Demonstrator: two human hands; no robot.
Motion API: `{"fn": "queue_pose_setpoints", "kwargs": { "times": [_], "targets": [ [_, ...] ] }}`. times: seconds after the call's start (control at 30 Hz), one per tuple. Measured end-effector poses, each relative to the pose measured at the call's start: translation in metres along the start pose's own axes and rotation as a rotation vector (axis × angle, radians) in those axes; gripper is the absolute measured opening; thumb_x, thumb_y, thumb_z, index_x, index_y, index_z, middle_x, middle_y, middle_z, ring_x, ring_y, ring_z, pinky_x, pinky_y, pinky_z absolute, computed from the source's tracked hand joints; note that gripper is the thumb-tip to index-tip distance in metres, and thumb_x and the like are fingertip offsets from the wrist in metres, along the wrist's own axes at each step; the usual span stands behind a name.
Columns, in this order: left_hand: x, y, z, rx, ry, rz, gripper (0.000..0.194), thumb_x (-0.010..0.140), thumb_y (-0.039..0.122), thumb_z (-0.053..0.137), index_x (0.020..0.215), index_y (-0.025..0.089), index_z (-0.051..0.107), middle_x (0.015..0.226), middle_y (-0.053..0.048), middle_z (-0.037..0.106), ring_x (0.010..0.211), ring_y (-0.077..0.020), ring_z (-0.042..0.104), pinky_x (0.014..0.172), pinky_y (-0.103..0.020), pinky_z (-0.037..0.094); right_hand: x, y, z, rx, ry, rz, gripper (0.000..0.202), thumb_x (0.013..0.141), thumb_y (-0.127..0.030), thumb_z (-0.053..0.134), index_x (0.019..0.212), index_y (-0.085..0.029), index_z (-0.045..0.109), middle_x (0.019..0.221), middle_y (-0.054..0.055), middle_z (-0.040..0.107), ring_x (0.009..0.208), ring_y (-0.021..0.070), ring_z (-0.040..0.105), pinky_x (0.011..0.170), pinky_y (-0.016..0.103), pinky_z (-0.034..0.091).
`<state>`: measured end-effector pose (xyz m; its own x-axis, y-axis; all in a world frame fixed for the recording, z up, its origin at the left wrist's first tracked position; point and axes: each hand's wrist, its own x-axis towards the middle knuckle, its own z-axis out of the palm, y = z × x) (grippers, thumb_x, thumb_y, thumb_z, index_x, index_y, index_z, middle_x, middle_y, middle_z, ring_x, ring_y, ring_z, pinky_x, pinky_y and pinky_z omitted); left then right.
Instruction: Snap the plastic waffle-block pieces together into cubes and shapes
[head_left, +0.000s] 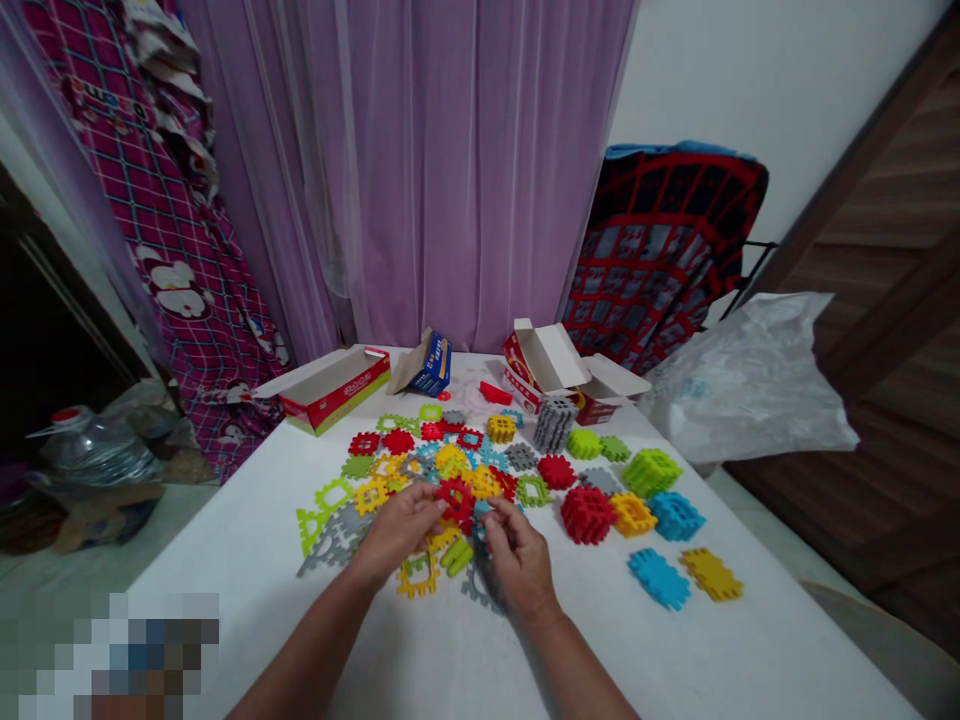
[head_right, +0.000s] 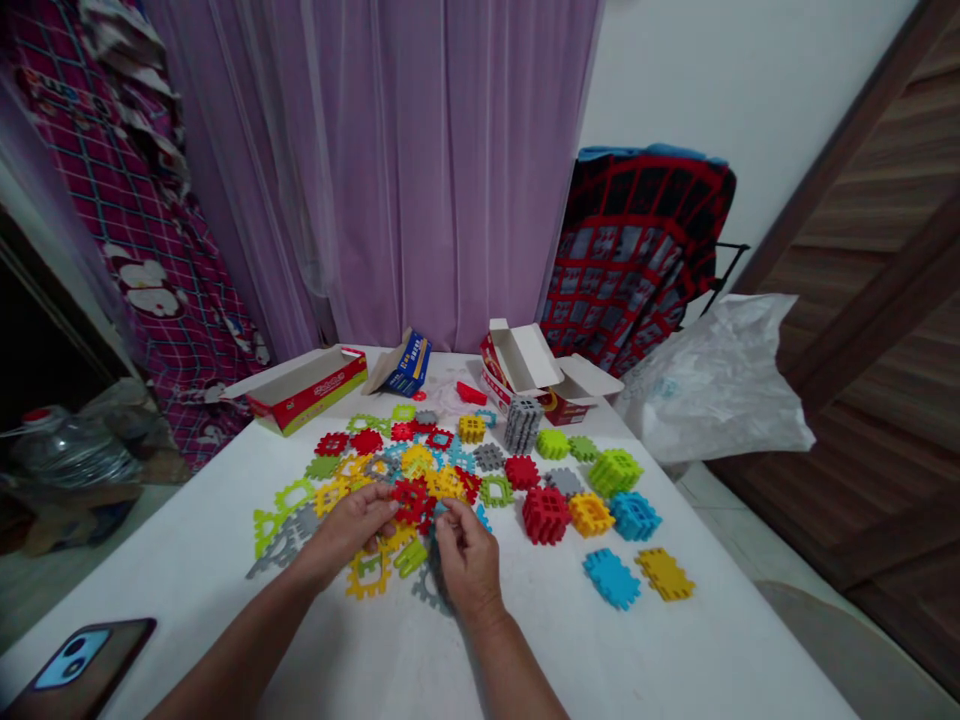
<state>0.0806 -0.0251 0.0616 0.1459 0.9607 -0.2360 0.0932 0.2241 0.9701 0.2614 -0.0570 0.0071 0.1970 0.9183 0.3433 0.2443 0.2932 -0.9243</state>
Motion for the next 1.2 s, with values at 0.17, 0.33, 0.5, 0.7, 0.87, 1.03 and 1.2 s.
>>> {"fn": "queue_pose_setpoints", "kwargs": {
  "times": [0.17,0.33,0.5,0.7,0.87,1.03,1.2],
  "targets": [
    [-0.007,0.003,0.01,0.04,-0.106,-0.026,0.049,0.064,0.059,0.07,0.092,0.021,0.056,0.06,0.007,0.058,0.054,-0.0112,0.058,0.044,-0.02,0.04,0.002,-0.004,0.007,0.2,0.01,0.123,0.034,0.079,-0.045,0.067,0.101,-0.019,0.069,0.066,-0.001,0.064,0.052,0.0108,0.053,0.051,0.022,0.046],
    [-0.009,0.003,0.01,0.083,-0.142,-0.043,0.046,0.065,0.061,0.065,0.086,0.022,0.053,0.068,0.006,0.059,0.06,-0.0108,0.06,0.041,-0.017,0.038,0.008,-0.012,0.004,0.25,0.057,0.153,0.028,0.075,-0.041,0.07,0.092,-0.018,0.07,0.061,-0.003,0.061,0.05,0.01,0.051,0.049,0.022,0.042],
    [-0.01,0.01,0.009,0.115,-0.099,-0.01,0.045,0.065,0.059,0.063,0.089,0.022,0.056,0.068,0.005,0.06,0.052,-0.0089,0.056,0.038,-0.018,0.031,0.008,-0.013,0.001,0.214,0.026,0.131,0.028,0.077,-0.04,0.066,0.094,-0.018,0.068,0.059,-0.004,0.058,0.049,0.0099,0.05,0.048,0.022,0.041],
    [-0.016,0.021,0.009,0.147,-0.106,0.002,0.038,0.063,0.055,0.064,0.076,0.02,0.059,0.057,0.006,0.057,0.044,-0.0073,0.047,0.039,-0.019,0.025,0.012,-0.032,-0.021,-0.182,-0.182,-0.132,0.051,0.077,-0.034,0.065,0.127,-0.022,0.06,0.106,0.007,0.068,0.085,0.0192,0.066,0.076,0.034,0.055],
    [-0.019,0.021,0.017,0.097,-0.163,0.034,0.034,0.059,0.051,0.067,0.067,0.02,0.058,0.054,0.007,0.056,0.043,-0.0067,0.045,0.046,-0.021,0.033,0.014,-0.059,-0.045,-0.698,-0.378,-0.351,0.07,0.068,-0.028,0.077,0.135,-0.025,0.056,0.144,0.015,0.048,0.132,0.032,0.046,0.105,0.048,0.042],
    [-0.019,0.013,0.025,0.108,-0.215,0.052,0.037,0.061,0.055,0.068,0.068,0.02,0.058,0.058,0.006,0.058,0.046,-0.0085,0.05,0.047,-0.022,0.037,0.017,-0.073,-0.057,-0.81,-0.497,-0.348,0.06,0.07,-0.026,0.077,0.128,-0.024,0.061,0.142,0.015,0.05,0.129,0.0319,0.048,0.103,0.048,0.043],
    [-0.014,0.007,0.018,0.278,-0.089,0.225,0.042,0.075,0.061,0.054,0.078,0.021,0.064,0.069,0.001,0.068,0.051,-0.0123,0.058,0.051,-0.024,0.044,0.056,-0.078,-0.118,-0.794,-0.489,-0.288,0.058,0.071,-0.03,0.076,0.127,-0.026,0.062,0.143,0.013,0.049,0.131,0.0289,0.048,0.106,0.046,0.04]
  ]
}}
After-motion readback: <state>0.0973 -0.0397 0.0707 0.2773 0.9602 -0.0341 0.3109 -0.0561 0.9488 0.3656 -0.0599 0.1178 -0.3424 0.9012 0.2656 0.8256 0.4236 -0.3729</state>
